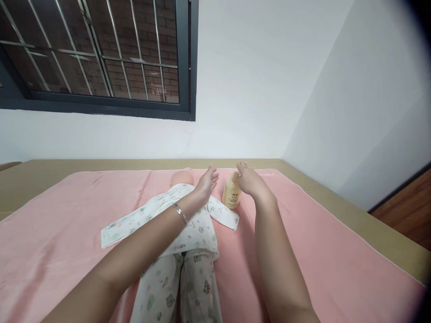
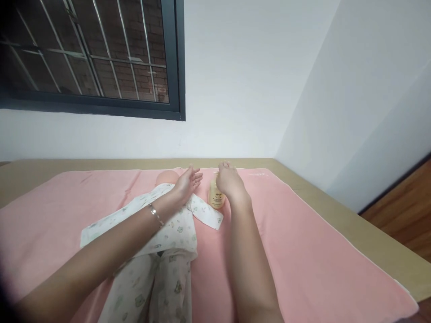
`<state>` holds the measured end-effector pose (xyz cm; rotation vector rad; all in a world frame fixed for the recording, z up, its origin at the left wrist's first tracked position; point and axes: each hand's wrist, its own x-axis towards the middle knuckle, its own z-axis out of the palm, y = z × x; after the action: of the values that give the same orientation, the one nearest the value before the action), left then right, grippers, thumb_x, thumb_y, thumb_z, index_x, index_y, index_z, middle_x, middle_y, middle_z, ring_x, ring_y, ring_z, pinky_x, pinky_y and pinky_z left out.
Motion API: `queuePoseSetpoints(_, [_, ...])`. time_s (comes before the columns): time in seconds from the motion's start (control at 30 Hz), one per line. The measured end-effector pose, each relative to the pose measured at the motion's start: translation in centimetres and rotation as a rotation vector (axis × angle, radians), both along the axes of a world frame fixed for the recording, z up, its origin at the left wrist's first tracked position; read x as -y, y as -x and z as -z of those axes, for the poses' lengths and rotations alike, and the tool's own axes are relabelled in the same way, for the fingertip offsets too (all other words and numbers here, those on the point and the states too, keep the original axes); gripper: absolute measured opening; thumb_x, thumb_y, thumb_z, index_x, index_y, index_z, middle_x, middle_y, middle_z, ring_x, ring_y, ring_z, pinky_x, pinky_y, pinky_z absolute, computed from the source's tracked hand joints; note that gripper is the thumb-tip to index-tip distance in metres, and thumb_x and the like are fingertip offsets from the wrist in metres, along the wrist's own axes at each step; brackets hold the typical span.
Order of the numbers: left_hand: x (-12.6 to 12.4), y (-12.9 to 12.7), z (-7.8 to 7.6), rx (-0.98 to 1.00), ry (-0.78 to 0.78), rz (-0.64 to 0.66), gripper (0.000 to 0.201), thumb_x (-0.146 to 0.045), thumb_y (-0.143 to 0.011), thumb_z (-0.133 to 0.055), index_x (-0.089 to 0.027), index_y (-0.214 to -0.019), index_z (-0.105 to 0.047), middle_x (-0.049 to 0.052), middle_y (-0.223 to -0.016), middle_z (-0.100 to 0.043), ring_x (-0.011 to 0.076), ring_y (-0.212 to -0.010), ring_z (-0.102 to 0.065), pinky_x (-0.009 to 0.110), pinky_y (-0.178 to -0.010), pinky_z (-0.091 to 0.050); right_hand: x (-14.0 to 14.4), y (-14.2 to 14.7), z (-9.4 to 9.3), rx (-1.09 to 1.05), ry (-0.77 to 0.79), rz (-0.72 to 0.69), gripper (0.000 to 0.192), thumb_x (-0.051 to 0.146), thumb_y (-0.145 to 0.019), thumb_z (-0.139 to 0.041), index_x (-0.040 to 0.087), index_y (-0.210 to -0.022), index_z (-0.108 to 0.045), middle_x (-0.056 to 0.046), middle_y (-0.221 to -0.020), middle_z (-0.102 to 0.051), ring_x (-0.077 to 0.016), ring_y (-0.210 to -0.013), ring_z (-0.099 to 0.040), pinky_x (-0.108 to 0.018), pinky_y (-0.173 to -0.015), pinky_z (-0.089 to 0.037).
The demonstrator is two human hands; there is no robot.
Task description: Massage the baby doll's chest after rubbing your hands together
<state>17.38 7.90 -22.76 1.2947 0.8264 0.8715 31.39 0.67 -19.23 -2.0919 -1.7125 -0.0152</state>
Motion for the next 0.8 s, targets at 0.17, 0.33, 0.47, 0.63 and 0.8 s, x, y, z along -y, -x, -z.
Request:
queuePoseSetpoints(0.17, [0.7,-2.5,-1.3,0.307,0.278,0.076,0.072,-0.059,-0.093,-0.018,-0.007,-0.14,-0.034,0.021,-0.142,-0.045,0.0214,-0.131,-0.048,0.032,-0.106,-0.044,-0.4,0.2,0.4,-0.026,0.109,-0.06,0.047,0.007,-0.085,-0.035,0.014,-0.126,-0.057,-0.013,-0.131,-0.057,-0.0248,-0.121,-0.052,-0.035,-0.101,-0.039])
queuePoseSetpoints(0.33, [2.0,-2.7,-1.3,0.452,0.397,0.087,0.062,-0.051,-0.094,-0.029,-0.007,-0.137,-0.039,0.019,-0.14,-0.048,0.0213,-0.128,-0.05,0.029,-0.107,-0.042,-1.1,0.8,0.3,0.213,0.106,-0.01,0.037,0.009,-0.083,-0.039,0.013,-0.109,-0.065,-0.015,-0.109,-0.067,-0.0239,-0.105,-0.061,-0.044,-0.111,-0.02])
queuePoseSetpoints(0.47, [3.8,0.2,-0.7,0.412,0.493,0.108,0.061,-0.051,-0.092,-0.037,-0.005,-0.131,-0.045,0.022,-0.13,-0.055,0.0243,-0.117,-0.059,0.031,-0.098,-0.05,-2.1,1.5,-0.5,0.192,0.195,0.092,0.035,0.01,-0.079,-0.043,0.012,-0.104,-0.068,-0.015,-0.104,-0.069,-0.0248,-0.108,-0.061,-0.044,-0.113,-0.017])
queuePoseSetpoints(0.63, [5.5,6.0,-0.4,0.454,0.66,0.197,0.057,-0.043,-0.086,-0.047,-0.005,-0.129,-0.047,0.022,-0.13,-0.055,0.0282,-0.115,-0.06,0.037,-0.096,-0.051,-2.9,1.9,-0.8,0.123,0.204,0.163,0.036,0.011,-0.079,-0.042,0.012,-0.1,-0.07,-0.016,-0.101,-0.069,-0.0273,-0.104,-0.063,-0.043,-0.106,-0.031])
queuePoseSetpoints(0.8, [5.1,10.7,-2.1,0.567,0.718,0.108,0.053,-0.036,-0.086,-0.045,-0.007,-0.131,-0.045,0.02,-0.131,-0.056,0.0288,-0.118,-0.058,0.04,-0.097,-0.051,-2.8,1.4,0.5,0.071,0.168,0.184,0.044,0.015,-0.08,-0.041,0.016,-0.116,-0.066,-0.013,-0.122,-0.063,-0.0255,-0.116,-0.057,-0.033,-0.096,-0.043])
